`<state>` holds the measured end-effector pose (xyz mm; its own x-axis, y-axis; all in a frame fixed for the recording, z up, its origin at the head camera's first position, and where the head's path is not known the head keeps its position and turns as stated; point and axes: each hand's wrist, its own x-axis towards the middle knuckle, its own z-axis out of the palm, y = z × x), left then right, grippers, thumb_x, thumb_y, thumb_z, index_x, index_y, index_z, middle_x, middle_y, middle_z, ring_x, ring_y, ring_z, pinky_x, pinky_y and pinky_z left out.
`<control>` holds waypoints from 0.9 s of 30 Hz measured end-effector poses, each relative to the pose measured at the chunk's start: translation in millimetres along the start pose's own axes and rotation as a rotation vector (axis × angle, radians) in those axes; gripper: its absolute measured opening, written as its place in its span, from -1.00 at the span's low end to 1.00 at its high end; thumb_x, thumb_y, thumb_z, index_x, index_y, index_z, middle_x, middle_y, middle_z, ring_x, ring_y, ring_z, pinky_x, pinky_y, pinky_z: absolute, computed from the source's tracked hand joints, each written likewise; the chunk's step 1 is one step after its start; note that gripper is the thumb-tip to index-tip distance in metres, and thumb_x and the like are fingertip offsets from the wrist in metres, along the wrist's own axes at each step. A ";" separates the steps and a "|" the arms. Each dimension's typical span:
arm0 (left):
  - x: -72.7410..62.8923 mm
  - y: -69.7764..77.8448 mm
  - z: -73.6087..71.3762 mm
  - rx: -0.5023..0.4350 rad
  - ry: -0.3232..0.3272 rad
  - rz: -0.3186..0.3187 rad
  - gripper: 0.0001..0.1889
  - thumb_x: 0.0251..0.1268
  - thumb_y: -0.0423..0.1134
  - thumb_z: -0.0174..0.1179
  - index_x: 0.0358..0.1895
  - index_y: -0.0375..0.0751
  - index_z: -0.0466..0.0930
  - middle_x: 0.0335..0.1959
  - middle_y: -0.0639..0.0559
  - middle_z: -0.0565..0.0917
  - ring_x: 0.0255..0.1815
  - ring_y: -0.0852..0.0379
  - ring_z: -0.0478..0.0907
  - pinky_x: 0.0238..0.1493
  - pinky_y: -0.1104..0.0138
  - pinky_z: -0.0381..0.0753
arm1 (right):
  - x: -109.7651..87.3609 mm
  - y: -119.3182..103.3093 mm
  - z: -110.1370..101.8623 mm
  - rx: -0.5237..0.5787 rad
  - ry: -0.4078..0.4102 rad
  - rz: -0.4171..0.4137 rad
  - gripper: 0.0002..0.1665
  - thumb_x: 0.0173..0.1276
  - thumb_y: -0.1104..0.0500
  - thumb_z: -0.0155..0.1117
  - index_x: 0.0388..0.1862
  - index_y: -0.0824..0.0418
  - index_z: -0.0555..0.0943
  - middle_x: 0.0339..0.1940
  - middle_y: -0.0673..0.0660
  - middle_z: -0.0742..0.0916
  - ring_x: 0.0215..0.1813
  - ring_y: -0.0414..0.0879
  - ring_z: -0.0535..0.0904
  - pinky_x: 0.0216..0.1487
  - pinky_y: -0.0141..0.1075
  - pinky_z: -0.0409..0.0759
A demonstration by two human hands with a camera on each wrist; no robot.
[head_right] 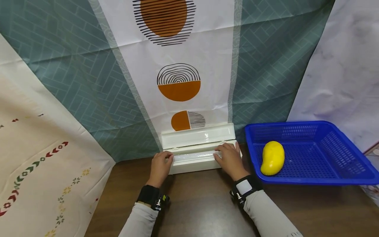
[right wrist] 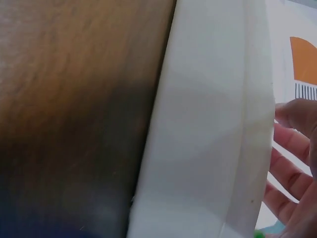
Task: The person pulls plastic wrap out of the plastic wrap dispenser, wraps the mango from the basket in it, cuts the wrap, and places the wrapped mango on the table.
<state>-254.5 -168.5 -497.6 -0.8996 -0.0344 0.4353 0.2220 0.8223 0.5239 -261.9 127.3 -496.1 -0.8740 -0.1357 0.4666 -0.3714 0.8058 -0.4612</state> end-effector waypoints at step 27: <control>-2.6 0.6 0.6 -0.062 0.043 0.024 -0.90 0.38 -0.24 0.27 -0.23 -0.18 0.73 -0.35 -0.01 0.70 -0.28 0.04 0.65 -0.04 0.00 0.48 | 22.9 -47.4 34.9 -0.072 -0.056 -0.190 -0.90 0.21 0.19 0.47 -0.27 0.11 0.75 -0.30 0.05 0.78 -0.04 0.08 0.68 0.00 0.05 0.56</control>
<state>-252.3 -167.6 -498.8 -0.8771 -0.0407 0.4787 0.2675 0.7862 0.5570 -275.2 65.9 -489.9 -0.8069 -0.3197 0.4967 -0.5099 0.8014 -0.3126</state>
